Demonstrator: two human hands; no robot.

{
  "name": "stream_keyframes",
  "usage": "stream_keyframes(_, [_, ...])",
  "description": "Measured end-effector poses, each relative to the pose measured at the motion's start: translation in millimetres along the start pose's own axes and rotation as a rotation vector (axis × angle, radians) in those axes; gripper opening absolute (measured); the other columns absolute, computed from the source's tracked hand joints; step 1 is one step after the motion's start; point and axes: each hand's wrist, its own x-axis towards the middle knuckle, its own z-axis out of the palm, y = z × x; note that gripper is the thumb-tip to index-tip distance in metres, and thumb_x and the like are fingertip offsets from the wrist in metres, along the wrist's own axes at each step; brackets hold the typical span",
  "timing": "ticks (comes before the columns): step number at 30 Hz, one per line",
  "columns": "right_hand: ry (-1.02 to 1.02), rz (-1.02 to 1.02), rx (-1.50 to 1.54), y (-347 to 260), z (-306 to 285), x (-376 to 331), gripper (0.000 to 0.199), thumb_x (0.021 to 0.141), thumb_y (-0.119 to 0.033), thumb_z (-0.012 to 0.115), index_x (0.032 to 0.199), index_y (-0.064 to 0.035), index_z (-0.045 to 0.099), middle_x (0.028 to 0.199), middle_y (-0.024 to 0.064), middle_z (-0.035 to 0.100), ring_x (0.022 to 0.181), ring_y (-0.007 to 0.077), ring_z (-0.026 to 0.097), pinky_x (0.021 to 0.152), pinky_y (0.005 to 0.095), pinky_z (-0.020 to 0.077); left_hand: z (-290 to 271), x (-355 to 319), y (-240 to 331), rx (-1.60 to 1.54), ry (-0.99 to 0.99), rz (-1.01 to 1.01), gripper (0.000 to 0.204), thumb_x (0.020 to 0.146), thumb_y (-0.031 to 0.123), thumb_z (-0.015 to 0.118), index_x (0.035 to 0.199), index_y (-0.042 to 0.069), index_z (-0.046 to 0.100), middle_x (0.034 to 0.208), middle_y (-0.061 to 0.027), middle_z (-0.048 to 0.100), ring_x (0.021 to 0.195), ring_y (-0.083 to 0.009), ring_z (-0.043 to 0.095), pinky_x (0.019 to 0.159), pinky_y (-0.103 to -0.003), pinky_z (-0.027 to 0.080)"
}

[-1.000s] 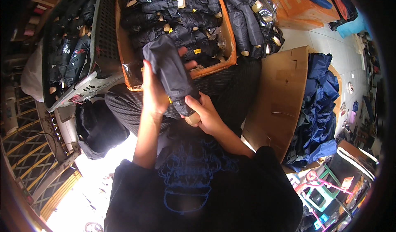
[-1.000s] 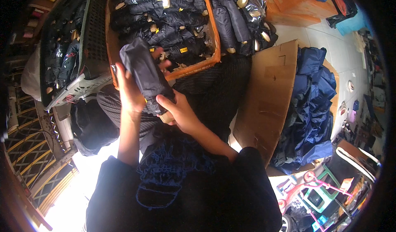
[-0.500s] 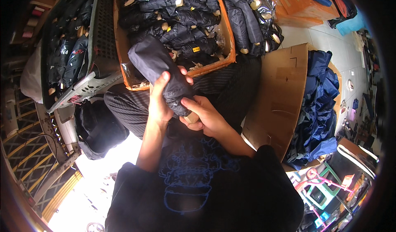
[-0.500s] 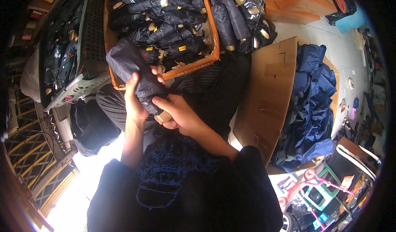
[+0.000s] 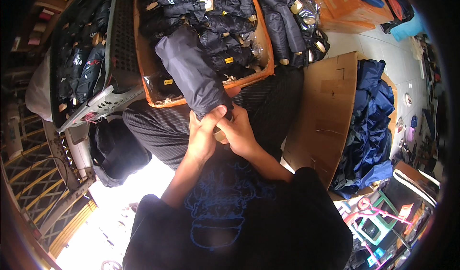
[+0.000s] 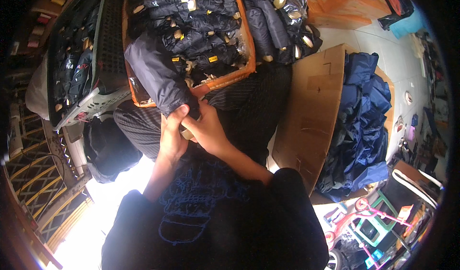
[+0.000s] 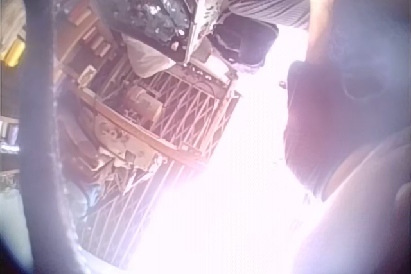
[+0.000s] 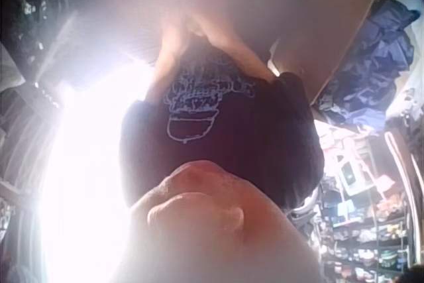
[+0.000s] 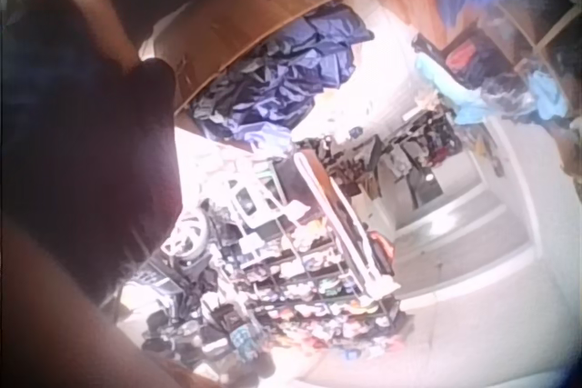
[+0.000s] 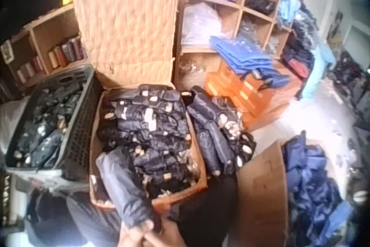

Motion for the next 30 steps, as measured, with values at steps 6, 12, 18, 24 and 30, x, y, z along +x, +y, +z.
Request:
stream_keyframes(6, [-0.105, -0.21, -0.071, -2.0, -6.6, 0.4, 0.029, 0.087, -0.018, 0.068, 0.107, 0.0021, 0.059, 0.087, 0.0034, 0.064, 0.075, 0.0047, 0.057, 0.062, 0.0209, 0.0462, -11.5, 5.6, 0.5, -0.057, -0.226, 0.058, 0.076, 0.077, 0.032, 0.071, 0.135, -0.006, 0.04, 0.14, -0.0245, 0.044, 0.126, -0.0324, 0.049, 0.105, -0.04, 0.039])
stream_keyframes(12, [-0.144, -0.155, -0.153, 1.4, -8.5, -2.6, 0.035, 0.084, -0.016, 0.07, 0.11, 0.0044, 0.059, 0.095, 0.0052, 0.064, 0.084, 0.008, 0.059, 0.072, 0.0244, 0.0482, -24.4, 34.6, 15.3, -0.313, -0.409, 0.108, 0.092, 0.075, 0.042, 0.073, 0.141, 0.002, 0.023, 0.101, -0.0187, 0.058, 0.09, -0.0297, 0.063, 0.088, -0.046, 0.053])
stream_keyframes(18, [-0.113, 0.092, -0.037, 1.9, -8.0, -5.3, 0.038, 0.084, -0.015, 0.07, 0.113, 0.0061, 0.057, 0.095, 0.0061, 0.063, 0.081, 0.0082, 0.059, 0.07, 0.0242, 0.0478, -14.9, 21.6, 4.1, -0.215, -0.271, 0.155, 0.075, 0.075, 0.031, 0.072, 0.13, -0.003, 0.035, 0.089, -0.0155, 0.061, 0.086, -0.0267, 0.063, 0.103, -0.047, 0.039])
stream_keyframes(24, [-0.037, -0.12, 0.062, 5.1, 4.6, -12.8, 0.041, 0.084, -0.013, 0.068, 0.117, 0.0061, 0.055, 0.107, 0.0092, 0.063, 0.102, 0.013, 0.058, 0.086, 0.0296, 0.0463, -6.4, -3.0, 5.6, 0.059, -0.221, 0.167, 0.053, 0.079, 0.024, 0.067, 0.118, -0.007, 0.047, 0.091, -0.0168, 0.065, 0.099, -0.0305, 0.063, 0.107, -0.047, 0.033])
stream_keyframes(30, [-0.087, -0.075, 0.026, 0.2, 3.7, -6.5, 0.031, 0.085, -0.014, 0.065, 0.109, 0.005, 0.059, 0.091, 0.0066, 0.064, 0.084, 0.0116, 0.062, 0.071, 0.0257, 0.0487, -11.8, -8.1, 11.6, 0.15, -0.257, 0.089, 0.073, 0.08, 0.051, 0.063, 0.125, -0.004, 0.045, 0.121, -0.0249, 0.058, 0.127, -0.0334, 0.046, 0.107, -0.044, 0.033])
